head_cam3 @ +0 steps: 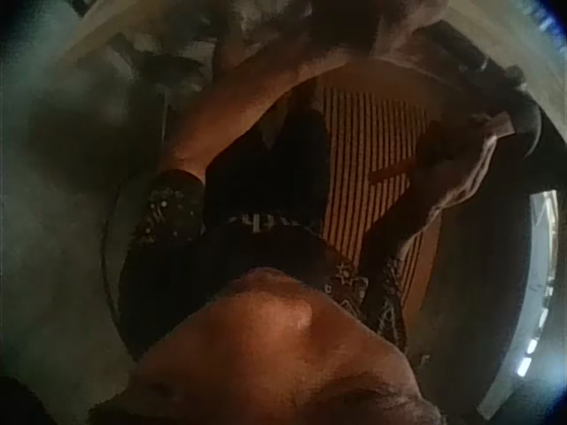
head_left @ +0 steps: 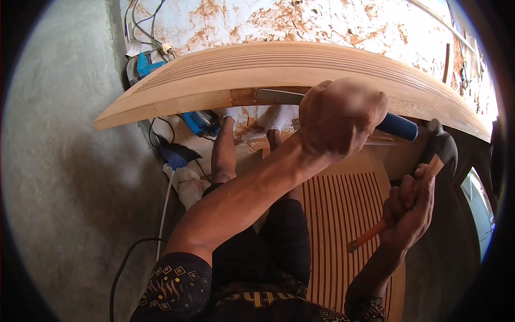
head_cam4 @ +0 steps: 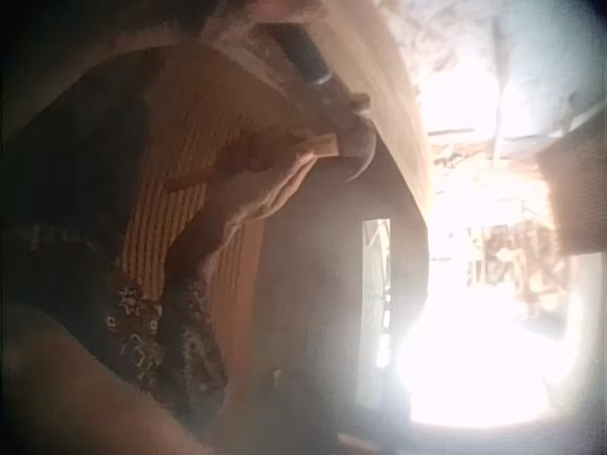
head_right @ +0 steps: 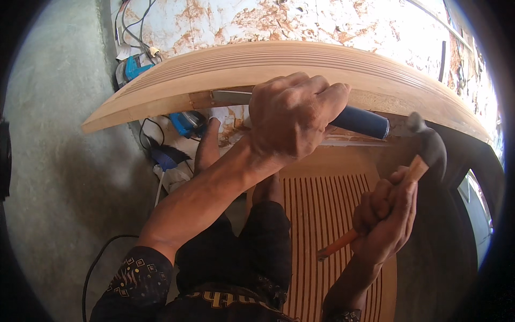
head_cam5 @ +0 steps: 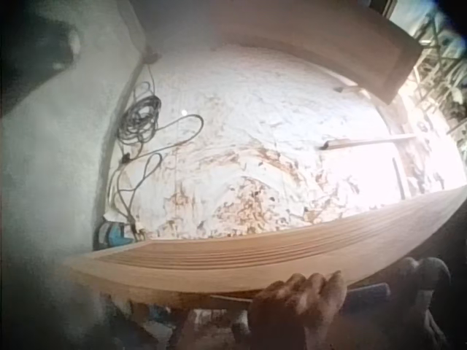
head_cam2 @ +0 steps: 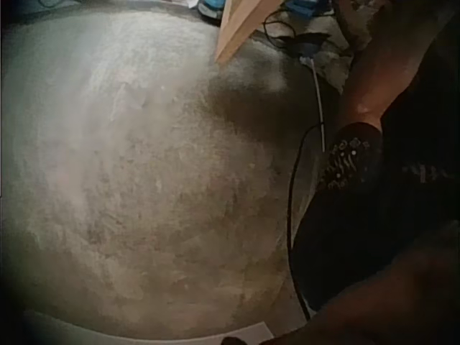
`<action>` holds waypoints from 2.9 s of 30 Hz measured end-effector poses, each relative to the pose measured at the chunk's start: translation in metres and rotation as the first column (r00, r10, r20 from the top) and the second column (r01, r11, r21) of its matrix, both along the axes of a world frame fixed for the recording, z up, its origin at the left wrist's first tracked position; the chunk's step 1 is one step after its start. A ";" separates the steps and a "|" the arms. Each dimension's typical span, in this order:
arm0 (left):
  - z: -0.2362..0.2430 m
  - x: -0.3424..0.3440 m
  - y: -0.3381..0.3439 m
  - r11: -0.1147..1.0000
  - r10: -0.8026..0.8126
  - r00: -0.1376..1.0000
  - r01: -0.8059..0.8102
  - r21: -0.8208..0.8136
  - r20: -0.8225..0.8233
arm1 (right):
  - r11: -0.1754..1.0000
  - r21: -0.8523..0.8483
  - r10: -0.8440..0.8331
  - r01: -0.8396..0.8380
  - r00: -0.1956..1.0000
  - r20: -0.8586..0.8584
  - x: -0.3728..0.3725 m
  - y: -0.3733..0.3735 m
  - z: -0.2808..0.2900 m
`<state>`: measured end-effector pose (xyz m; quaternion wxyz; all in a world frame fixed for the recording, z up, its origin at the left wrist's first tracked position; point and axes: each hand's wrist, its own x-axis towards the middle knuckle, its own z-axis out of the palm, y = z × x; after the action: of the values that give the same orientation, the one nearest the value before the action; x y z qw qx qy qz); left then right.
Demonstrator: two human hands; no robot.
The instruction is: The person uses a chisel and a hammer to carve a rectangular recess into the edge of a wooden door frame, then checks the fit by placing a metal hinge into the slot.
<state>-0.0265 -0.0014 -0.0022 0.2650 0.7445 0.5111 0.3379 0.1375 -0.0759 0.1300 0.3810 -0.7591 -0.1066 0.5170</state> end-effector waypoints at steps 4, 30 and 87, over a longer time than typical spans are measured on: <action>0.002 -0.001 0.001 1.000 -0.002 1.000 0.002 -0.007 0.014 | 0.998 0.044 -0.041 0.042 0.999 -0.022 -0.002 0.000 -0.002; -0.002 -0.004 -0.003 0.999 0.000 1.000 0.000 0.034 -0.003 | 0.997 0.036 -0.064 0.066 0.996 -0.056 -0.008 -0.006 0.000; 0.007 -0.015 -0.008 0.997 0.004 0.992 -0.015 0.081 0.124 | 0.971 0.207 -0.096 0.122 0.987 -0.129 -0.008 -0.007 0.016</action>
<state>-0.0412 -0.0092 0.0048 0.2640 0.7298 0.4830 0.4054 0.1292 -0.0826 0.1462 0.4940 -0.6864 -0.0968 0.5248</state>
